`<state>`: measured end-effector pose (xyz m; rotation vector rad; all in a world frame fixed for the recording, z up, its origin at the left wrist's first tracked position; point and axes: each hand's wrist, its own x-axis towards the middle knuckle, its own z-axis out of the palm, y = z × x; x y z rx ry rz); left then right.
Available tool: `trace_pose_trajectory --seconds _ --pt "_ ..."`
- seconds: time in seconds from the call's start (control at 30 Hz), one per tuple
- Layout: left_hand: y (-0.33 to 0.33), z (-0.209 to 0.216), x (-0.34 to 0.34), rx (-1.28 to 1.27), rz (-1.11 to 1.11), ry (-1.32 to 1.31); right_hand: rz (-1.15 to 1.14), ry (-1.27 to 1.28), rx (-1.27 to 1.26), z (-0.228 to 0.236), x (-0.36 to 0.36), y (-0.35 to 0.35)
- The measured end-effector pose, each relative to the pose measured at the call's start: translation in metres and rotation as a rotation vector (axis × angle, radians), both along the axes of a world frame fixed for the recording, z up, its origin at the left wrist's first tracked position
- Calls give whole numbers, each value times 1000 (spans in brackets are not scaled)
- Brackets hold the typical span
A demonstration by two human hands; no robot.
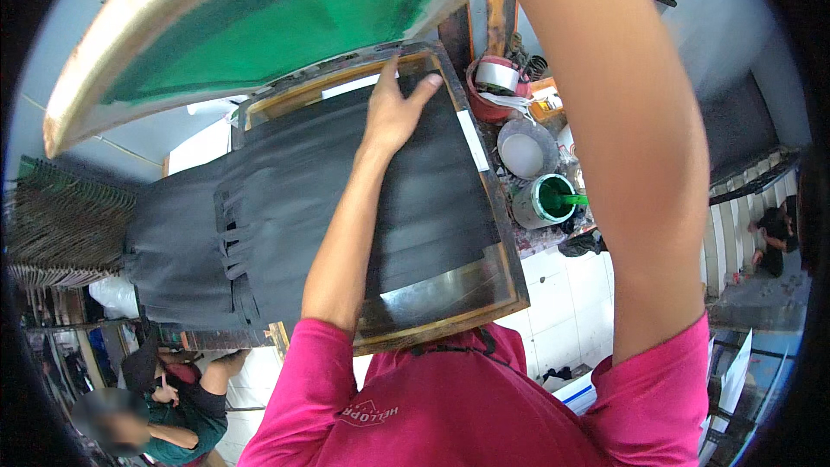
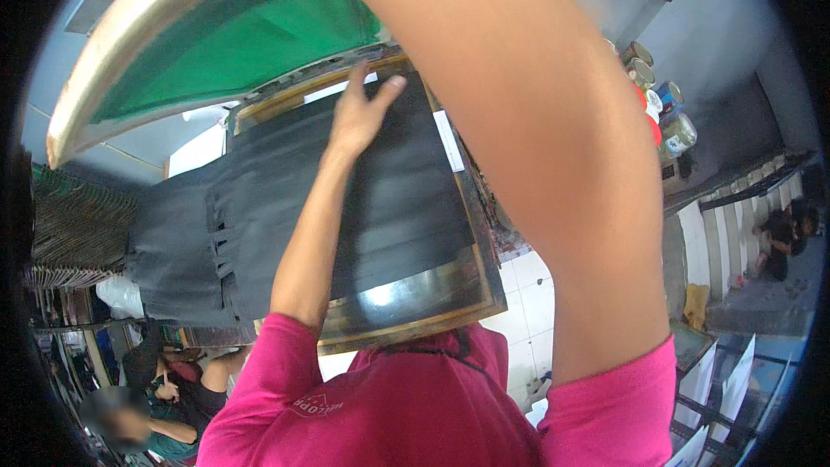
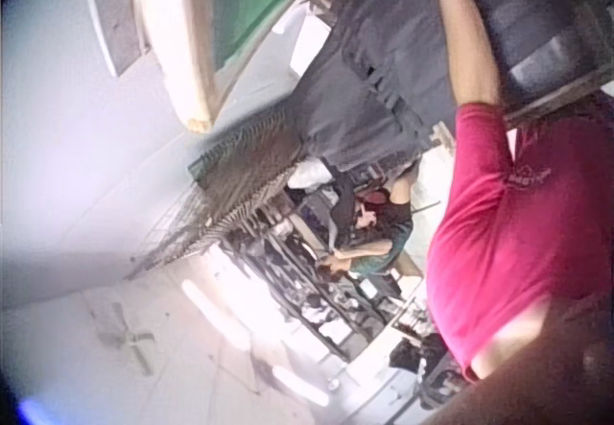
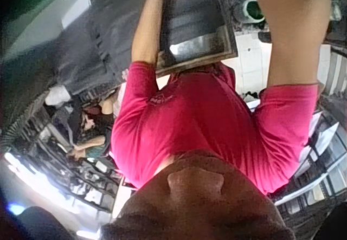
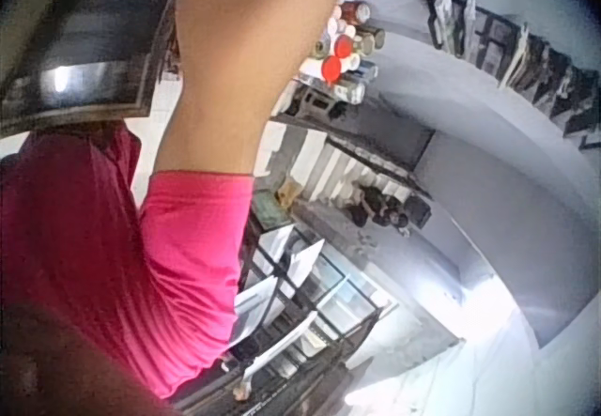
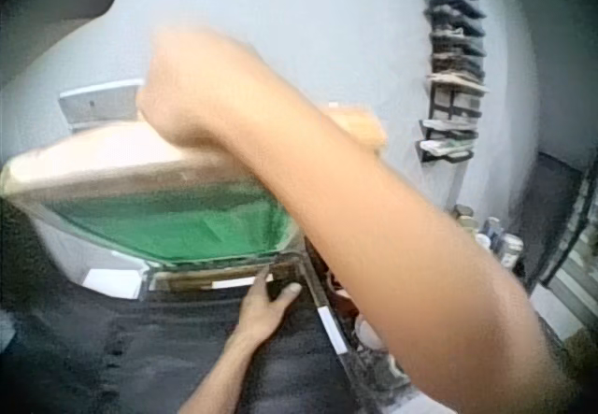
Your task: The person performs screen printing on a black t-shirt using a wooden frame and a squeegee. They repeatedly apply green ink to the screen, pull the squeegee across to transfer the design onto the fabric, and lift the frame to reveal the printed logo. The process is repeated multiple times on the same garment.
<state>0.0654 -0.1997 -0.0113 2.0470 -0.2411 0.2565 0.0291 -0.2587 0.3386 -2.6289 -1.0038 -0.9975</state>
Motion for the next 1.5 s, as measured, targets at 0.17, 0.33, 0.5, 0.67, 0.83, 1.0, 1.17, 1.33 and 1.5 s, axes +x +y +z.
trace_pose_trajectory --seconds 0.17,0.33,0.5,0.67,0.83,1.0,1.17,1.33,1.5 --pt "93 76 -170 -635 -33 -199 19 327 47 -71 -77 0" --pt "116 34 -320 -921 -28 342 213 302 171 -219 -166 -40" --pt "101 -57 -357 -764 175 720 223 219 -54 -345 -188 -38" --pt "104 -59 -358 -765 177 796 220 476 7 -329 -178 -37" --pt "104 -56 -358 -751 196 806 276 607 -97 -313 -199 -37" --pt "107 -52 -358 -745 179 834 248 527 -90 -340 -172 -23" --pt "109 -47 -355 -723 202 883 167 493 -90 -355 -49 -3" --pt "114 -64 -361 -916 145 886 90 604 -230 -347 102 25" --pt "123 -40 -362 -1334 99 1006 139 754 -80 -332 174 43"
